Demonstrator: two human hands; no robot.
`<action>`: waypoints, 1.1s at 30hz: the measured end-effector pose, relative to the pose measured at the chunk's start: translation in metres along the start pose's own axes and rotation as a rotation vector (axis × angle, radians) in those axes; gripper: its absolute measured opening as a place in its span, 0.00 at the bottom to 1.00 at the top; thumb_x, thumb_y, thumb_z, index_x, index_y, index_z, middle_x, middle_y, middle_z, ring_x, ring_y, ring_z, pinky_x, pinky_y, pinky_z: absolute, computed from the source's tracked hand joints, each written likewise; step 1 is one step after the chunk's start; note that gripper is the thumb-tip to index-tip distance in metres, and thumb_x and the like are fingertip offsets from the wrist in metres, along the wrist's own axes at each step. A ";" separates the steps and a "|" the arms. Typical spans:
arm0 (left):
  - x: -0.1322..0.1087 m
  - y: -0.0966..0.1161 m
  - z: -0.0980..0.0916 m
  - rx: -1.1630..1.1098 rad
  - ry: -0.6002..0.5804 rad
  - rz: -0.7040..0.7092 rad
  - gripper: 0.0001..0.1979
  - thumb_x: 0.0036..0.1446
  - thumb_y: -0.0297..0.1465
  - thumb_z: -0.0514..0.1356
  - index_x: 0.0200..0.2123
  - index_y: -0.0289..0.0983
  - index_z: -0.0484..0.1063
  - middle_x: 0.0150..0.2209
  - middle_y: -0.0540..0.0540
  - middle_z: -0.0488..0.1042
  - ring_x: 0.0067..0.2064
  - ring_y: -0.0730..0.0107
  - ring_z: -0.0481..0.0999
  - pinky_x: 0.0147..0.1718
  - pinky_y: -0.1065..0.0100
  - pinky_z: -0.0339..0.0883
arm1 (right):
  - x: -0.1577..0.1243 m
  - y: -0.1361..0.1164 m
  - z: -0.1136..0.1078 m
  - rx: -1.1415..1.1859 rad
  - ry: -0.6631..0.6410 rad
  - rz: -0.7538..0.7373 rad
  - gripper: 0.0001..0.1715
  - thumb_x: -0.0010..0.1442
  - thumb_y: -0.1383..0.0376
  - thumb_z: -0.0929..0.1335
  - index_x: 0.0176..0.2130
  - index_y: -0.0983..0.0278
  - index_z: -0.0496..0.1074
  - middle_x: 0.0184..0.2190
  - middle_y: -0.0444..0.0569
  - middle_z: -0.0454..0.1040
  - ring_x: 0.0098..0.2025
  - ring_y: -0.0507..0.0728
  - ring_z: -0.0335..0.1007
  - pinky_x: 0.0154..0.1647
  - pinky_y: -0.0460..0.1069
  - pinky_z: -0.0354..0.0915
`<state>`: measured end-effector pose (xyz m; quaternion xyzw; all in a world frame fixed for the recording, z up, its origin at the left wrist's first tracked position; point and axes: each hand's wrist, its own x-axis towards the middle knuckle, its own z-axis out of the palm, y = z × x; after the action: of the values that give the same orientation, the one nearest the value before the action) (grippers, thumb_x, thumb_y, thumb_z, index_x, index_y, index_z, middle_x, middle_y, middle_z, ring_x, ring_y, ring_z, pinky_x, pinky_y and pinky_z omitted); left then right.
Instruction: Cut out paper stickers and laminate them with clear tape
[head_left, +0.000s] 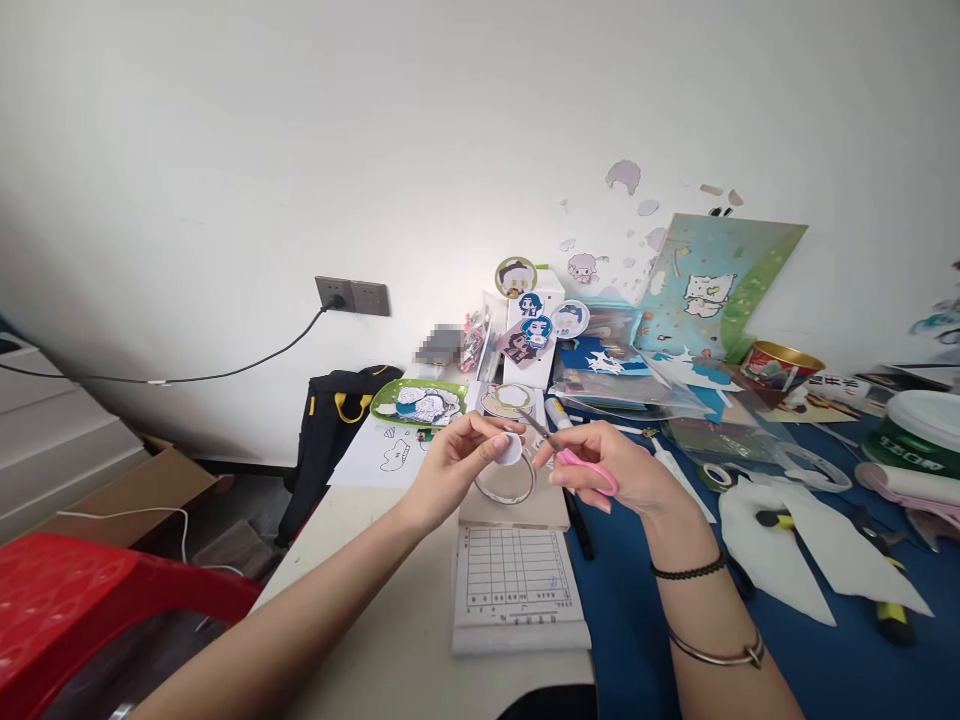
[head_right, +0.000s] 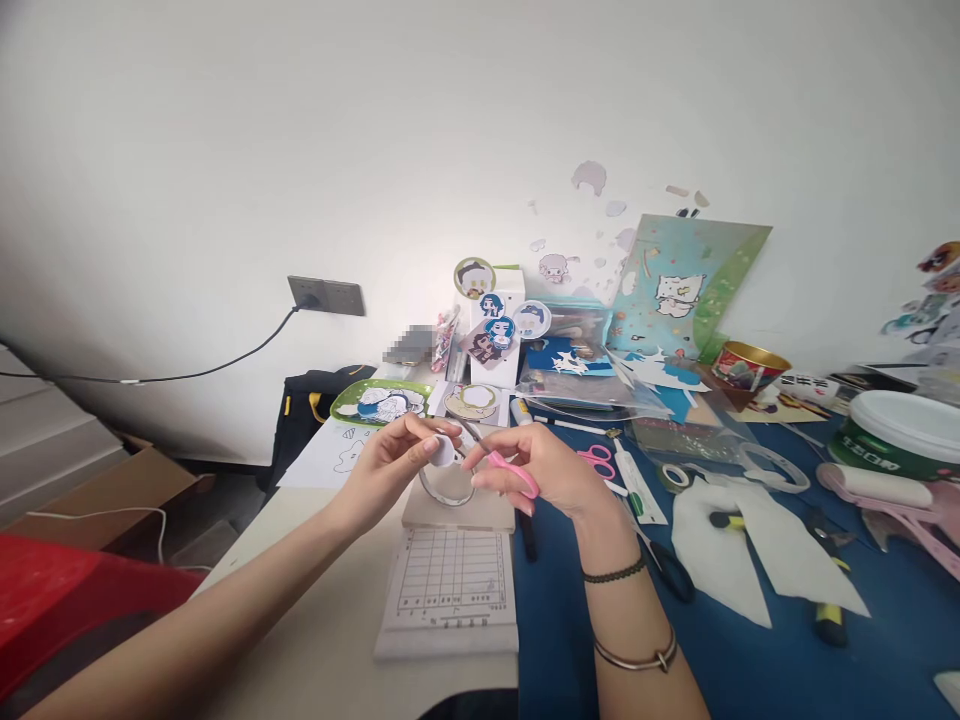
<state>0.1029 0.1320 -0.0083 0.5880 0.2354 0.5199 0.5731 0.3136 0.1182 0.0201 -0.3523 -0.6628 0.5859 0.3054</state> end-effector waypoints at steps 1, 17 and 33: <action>0.000 0.000 -0.001 0.003 0.004 0.000 0.07 0.55 0.32 0.62 0.28 0.35 0.71 0.39 0.44 0.77 0.45 0.64 0.75 0.44 0.64 0.66 | 0.000 0.000 -0.001 0.017 0.019 -0.034 0.14 0.51 0.59 0.73 0.36 0.66 0.75 0.16 0.37 0.61 0.11 0.43 0.52 0.15 0.42 0.48; 0.004 0.004 -0.006 -0.316 -0.002 -0.165 0.09 0.51 0.32 0.65 0.24 0.36 0.70 0.42 0.43 0.77 0.45 0.60 0.76 0.39 0.64 0.65 | 0.032 0.041 0.008 -0.585 0.276 0.260 0.08 0.45 0.71 0.71 0.28 0.65 0.68 0.21 0.42 0.64 0.19 0.49 0.63 0.19 0.45 0.58; 0.002 0.010 -0.005 -0.274 0.011 -0.123 0.10 0.52 0.33 0.63 0.23 0.38 0.69 0.32 0.46 0.77 0.45 0.59 0.74 0.40 0.63 0.64 | 0.031 0.016 0.027 0.299 0.186 0.045 0.20 0.53 0.53 0.71 0.40 0.64 0.70 0.36 0.49 0.71 0.35 0.54 0.71 0.39 0.51 0.70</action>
<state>0.0957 0.1341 0.0004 0.4858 0.2010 0.5142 0.6776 0.2761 0.1296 0.0009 -0.3703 -0.5290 0.6495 0.4015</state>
